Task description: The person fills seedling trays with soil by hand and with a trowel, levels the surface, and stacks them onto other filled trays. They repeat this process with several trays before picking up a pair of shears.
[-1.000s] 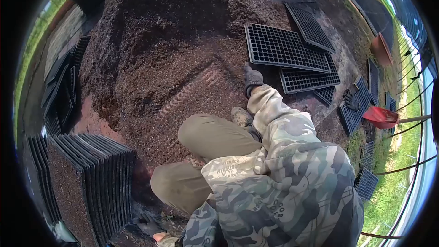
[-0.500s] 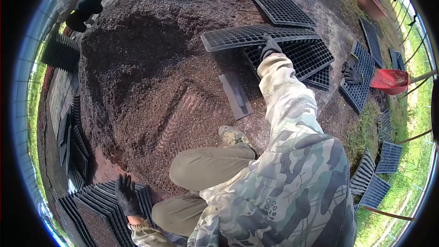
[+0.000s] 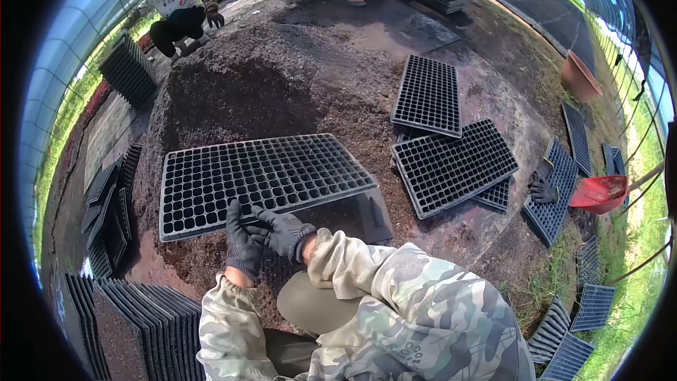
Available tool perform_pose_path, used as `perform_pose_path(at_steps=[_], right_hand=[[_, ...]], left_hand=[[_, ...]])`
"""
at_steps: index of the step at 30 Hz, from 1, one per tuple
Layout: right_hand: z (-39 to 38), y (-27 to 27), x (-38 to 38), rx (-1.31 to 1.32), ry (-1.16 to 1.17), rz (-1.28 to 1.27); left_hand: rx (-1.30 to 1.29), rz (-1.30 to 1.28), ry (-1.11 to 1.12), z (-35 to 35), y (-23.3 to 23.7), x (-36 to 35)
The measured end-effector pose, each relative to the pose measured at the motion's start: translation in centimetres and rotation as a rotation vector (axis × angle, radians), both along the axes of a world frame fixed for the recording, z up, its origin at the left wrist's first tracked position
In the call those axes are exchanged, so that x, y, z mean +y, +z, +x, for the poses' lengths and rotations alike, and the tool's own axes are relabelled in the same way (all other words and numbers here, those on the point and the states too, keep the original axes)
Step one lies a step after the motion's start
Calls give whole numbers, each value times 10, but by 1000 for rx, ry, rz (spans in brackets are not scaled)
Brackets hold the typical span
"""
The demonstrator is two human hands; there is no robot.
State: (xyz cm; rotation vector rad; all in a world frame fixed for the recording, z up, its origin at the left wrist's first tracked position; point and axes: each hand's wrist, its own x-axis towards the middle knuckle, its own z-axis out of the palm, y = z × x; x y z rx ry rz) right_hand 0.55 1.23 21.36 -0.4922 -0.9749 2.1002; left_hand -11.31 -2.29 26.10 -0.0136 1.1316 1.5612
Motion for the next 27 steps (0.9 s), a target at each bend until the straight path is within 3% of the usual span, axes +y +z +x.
perform_pose_path(at_steps=[1,2,3,4,5,7,8,9,10,11,12,14,15,16,17,18,20,21,23,24,26,27], right_hand=[[2,6,4,-17,261,-255],[7,19,8,-40,511,-517],[22,38,11,-174,599,-368],[36,25,18,-242,617,-174],[48,3,22,-288,535,-173],[86,-34,30,-609,155,-29],[108,-51,30,-939,-187,312],[138,-68,34,-1200,-601,926],[167,-136,49,-1176,-670,575],[189,-55,27,-1373,-449,264],[243,-198,49,-1502,-645,724],[255,-226,57,-1883,-630,771],[254,-234,69,-1885,-612,785],[252,-243,77,-1617,-443,413],[253,-253,84,-1328,-276,56],[250,-265,97,-1356,-192,168],[233,-289,103,-1111,-178,118],[222,-281,101,-1120,-160,121],[199,-238,89,-1020,-312,-215],[206,-248,87,-1027,-296,-214],[234,-279,91,-1538,-710,786],[250,-291,90,-1625,-783,594]], left_hand=[[69,-63,-91,-17,4,-14],[-106,138,-18,-13,28,-23],[54,196,280,-34,11,-26],[88,262,277,-72,-17,-40],[-17,303,289,-87,-17,-53],[-10,325,305,-104,-21,-85],[-21,307,323,-107,-22,-97],[-30,263,386,-105,-27,-110],[-32,197,449,-99,-25,-120],[362,107,354,-109,-70,-163],[897,-158,-2,-117,-91,-203],[297,70,380,-112,-124,-210],[114,92,485,-96,-112,-212],[-90,55,480,-100,-125,-224],[-50,14,479,-92,-130,-233],[-10,-27,476,-82,-132,-241],[-88,-79,481,-75,-144,-254],[-154,-107,468,-70,-141,-256],[-229,-142,468,-64,-141,-262],[-231,-164,439,-64,-144,-268],[-226,-188,435,-62,-148,-277],[-214,-225,469,-60,-149,-278]])
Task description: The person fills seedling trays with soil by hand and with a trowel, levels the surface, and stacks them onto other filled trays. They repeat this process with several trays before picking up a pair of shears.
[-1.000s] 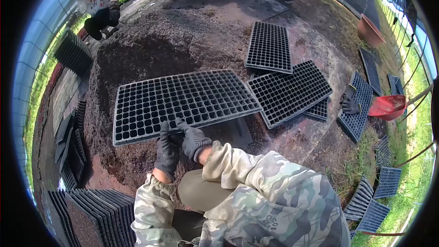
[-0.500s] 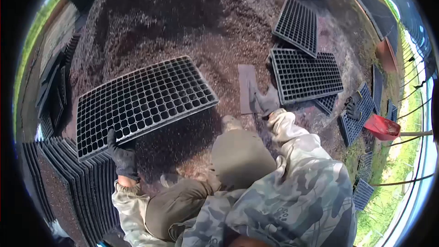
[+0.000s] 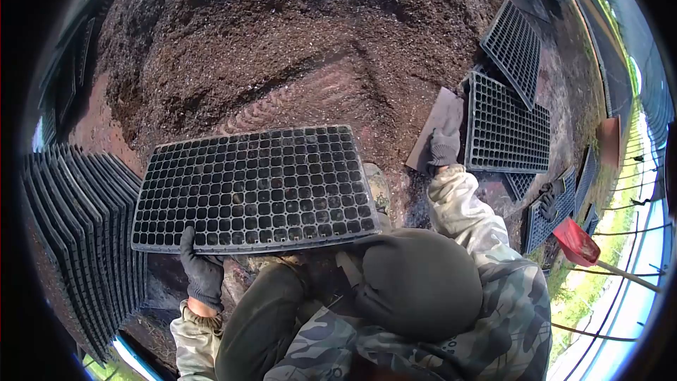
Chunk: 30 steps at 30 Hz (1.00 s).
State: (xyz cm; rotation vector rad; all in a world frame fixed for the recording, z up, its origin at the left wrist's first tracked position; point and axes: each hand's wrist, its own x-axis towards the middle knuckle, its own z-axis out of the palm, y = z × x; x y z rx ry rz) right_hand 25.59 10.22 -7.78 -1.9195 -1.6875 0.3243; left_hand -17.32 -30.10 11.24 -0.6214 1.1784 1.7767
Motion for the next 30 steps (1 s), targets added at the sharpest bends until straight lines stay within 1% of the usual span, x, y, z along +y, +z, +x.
perform_pose_path(at_steps=[1,3,4,5,6,7,8,9,10,11,12,13,14,15,17,18,19,20,21,22,23,25,26,27,28,29,30], right_hand=[[15,-12,-2,14,-178,-69],[6,26,-8,-135,-237,-363],[9,7,-2,-257,-204,-265],[-3,1,3,-309,-176,-82],[-18,1,11,-299,-160,-85],[-41,16,22,-180,-88,-165],[-60,23,38,-65,-18,-242],[-71,17,62,-301,80,-300],[-86,5,76,-236,14,-299],[-119,19,77,-171,-51,-300],[-146,31,78,-93,-24,-279],[-168,40,81,-14,3,-260],[-182,46,94,-149,239,-264],[-197,49,102,-154,247,-270],[-229,45,113,-68,341,-251],[-245,47,118,-15,379,-312],[-259,51,121,-88,365,-347],[-275,64,122,-108,445,-437],[-290,70,126,-129,522,-527],[-309,65,130,-322,571,-435],[-335,78,127,-352,594,-572],[-371,72,128,-471,668,-565],[-388,71,124,-547,744,-589],[-408,80,113,-624,820,-608],[-421,90,97,-634,901,-581],[-435,88,89,-641,980,-609],[-448,89,78,-785,1092,-628]], left_hand=[[7,-37,27,1,-2,0],[11,-32,48,1,-7,5],[-6,-41,37,0,-8,10],[-23,-53,27,-3,-10,12],[3,-3,67,-10,-28,6],[49,-42,104,-10,-26,17],[56,-12,58,-13,-25,23],[60,20,11,-14,-24,27],[61,23,21,-13,-26,29],[53,36,50,-11,-28,31],[47,46,79,-9,-30,33],[45,45,62,-4,-21,38],[41,31,59,-3,-27,32],[33,14,55,1,-36,24],[-8,-22,145,11,-59,10],[-10,-55,-14,12,-72,-4],[-14,-88,-171,10,-83,-19],[-22,-101,-154,13,-81,-17],[-33,-138,-216,19,-76,-5],[-44,-172,-279,23,-71,7],[-49,-180,-267,25,-69,19],[-154,-123,-359,24,-66,36],[-174,-137,-359,30,-84,30],[-179,-137,-350,32,-90,32],[-157,-198,-366,35,-94,33],[-134,-261,-380,39,-94,34],[-139,-263,-372,39,-92,35]])
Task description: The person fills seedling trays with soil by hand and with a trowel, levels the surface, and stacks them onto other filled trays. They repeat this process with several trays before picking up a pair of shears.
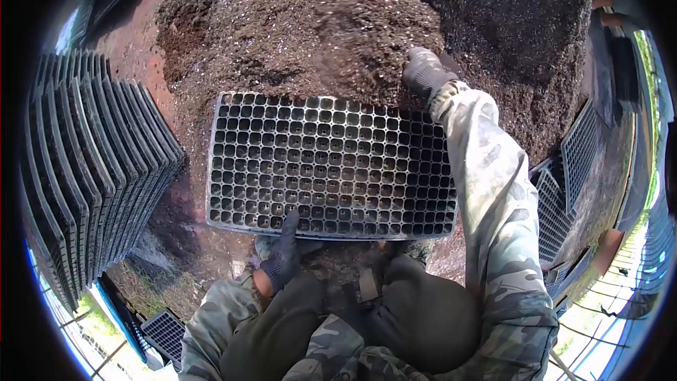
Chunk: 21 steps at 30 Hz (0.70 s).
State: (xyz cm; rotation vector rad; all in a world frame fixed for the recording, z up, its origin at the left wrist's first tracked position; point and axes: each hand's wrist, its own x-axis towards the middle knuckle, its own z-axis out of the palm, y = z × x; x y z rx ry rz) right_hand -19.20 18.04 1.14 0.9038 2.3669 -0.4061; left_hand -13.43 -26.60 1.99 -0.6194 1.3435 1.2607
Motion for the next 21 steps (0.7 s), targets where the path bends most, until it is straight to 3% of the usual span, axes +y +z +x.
perform_pose_path(at_steps=[4,5,7,9,11,12,13,15,16,17,20,21], right_hand=[[-19,36,-45,-263,351,13],[-11,44,-57,-220,361,12],[18,36,-70,-88,625,78],[34,49,-87,-131,836,75],[71,-3,-77,149,985,75],[86,-33,-69,165,1032,111],[80,-5,-73,157,1048,111],[65,55,-79,384,869,312],[57,55,-67,416,763,294],[39,51,-52,445,656,274],[-41,81,-46,449,404,390],[-69,80,-43,494,372,421]], left_hand=[[-93,65,1,-2,2,1],[-52,93,12,1,-5,-5],[-12,133,39,5,-5,-5],[0,88,41,0,10,6],[-25,87,31,4,1,2],[-50,68,7,6,-3,-2],[-56,74,23,5,-6,-4],[-44,69,-155,6,-13,-13],[192,174,-284,17,-32,-27],[176,167,-263,19,-21,-28],[371,-38,-714,-12,30,-7],[363,-45,-710,-9,20,-8]])
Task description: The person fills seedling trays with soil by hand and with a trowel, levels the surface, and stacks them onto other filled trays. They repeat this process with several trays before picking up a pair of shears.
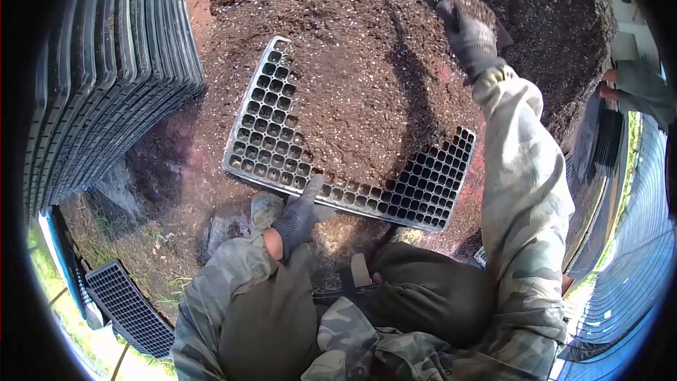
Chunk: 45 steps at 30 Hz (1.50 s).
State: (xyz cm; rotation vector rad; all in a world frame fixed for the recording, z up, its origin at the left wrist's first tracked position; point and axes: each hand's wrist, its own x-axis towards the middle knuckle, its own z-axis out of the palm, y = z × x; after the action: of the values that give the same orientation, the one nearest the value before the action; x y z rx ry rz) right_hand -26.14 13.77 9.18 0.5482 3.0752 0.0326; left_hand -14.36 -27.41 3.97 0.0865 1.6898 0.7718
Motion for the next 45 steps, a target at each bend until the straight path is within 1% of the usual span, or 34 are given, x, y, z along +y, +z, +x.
perform_pose_path(at_steps=[2,3,4,5,6,7,8,10,11,12,14,15,16,18,20,21,23,24,25,26,27,28,29,30,31,32,34,35,36,38,39,42,44,45], right_hand=[[-60,-8,8,-157,-128,97],[-83,-12,4,-172,-138,126],[-107,-14,-4,-182,-149,155],[-138,7,-17,-43,57,45],[-161,-8,-23,57,46,-19],[-170,-26,-29,151,-33,-102],[-175,-33,-43,243,-114,-186],[-189,-52,-51,-149,20,-61],[-197,-111,-25,141,225,-112],[-186,-103,-34,132,223,-119],[-158,-59,-59,-390,134,-42],[-161,-72,-54,-474,174,105],[-143,-88,-48,-271,280,131],[-137,-66,-56,-561,193,-71],[-121,-50,-65,-738,151,-134],[-107,-56,-62,-677,202,-118],[-79,-57,-63,-637,234,-89],[-66,-61,-60,-598,266,-55],[-52,-72,-54,-627,273,-88],[-42,-40,-75,-749,167,-113],[-25,-39,-77,-784,210,-48],[-8,-39,-79,-819,251,16],[14,-26,-88,-800,270,77],[36,-27,-90,-726,265,66],[55,-29,-92,-696,279,97],[74,-29,-96,-669,294,126],[109,-30,-105,-625,274,115],[122,-23,-111,-625,249,82],[143,-33,-113,-513,279,148],[177,-37,-105,-432,264,63],[193,-41,-104,-344,235,65],[242,-55,-83,-154,240,72],[264,-54,-70,75,254,70],[274,-57,-65,161,156,45]], left_hand=[[-585,-126,670,7,-30,-1],[-559,-154,509,-13,3,8],[-557,-159,512,-10,-5,6],[-509,-39,525,0,-17,1],[-459,81,536,-3,-16,2],[-524,57,418,-9,-11,-3],[-518,52,421,-11,-12,-1],[-541,54,607,-9,-12,4],[-546,43,609,-10,-14,2],[-582,22,606,-9,-17,-1],[-651,2,595,-9,-22,0],[-652,14,592,-10,-21,2],[-675,34,634,-10,-19,3],[-694,60,674,-13,-15,9],[-604,55,728,-10,-8,11],[-605,51,728,-5,-13,8],[-659,92,684,3,-31,1],[-653,94,679,5,-32,1],[-586,129,677,7,-32,1],[-521,164,673,11,-33,0],[-139,297,246,30,-75,-25],[-137,300,235,32,-72,-24],[-274,251,339,26,-66,-20],[-412,197,443,20,-60,-15],[-655,2,710,14,-56,-5],[-656,-6,701,16,-53,-7],[-152,276,291,22,-45,-13],[-555,204,843,20,-26,4],[-548,206,838,26,-35,-2],[-365,475,598,37,-59,-16],[-695,170,1009,26,-39,-3],[-600,230,946,29,-7,-9],[-551,187,925,33,-11,-21],[-526,249,712,30,-20,-31]])
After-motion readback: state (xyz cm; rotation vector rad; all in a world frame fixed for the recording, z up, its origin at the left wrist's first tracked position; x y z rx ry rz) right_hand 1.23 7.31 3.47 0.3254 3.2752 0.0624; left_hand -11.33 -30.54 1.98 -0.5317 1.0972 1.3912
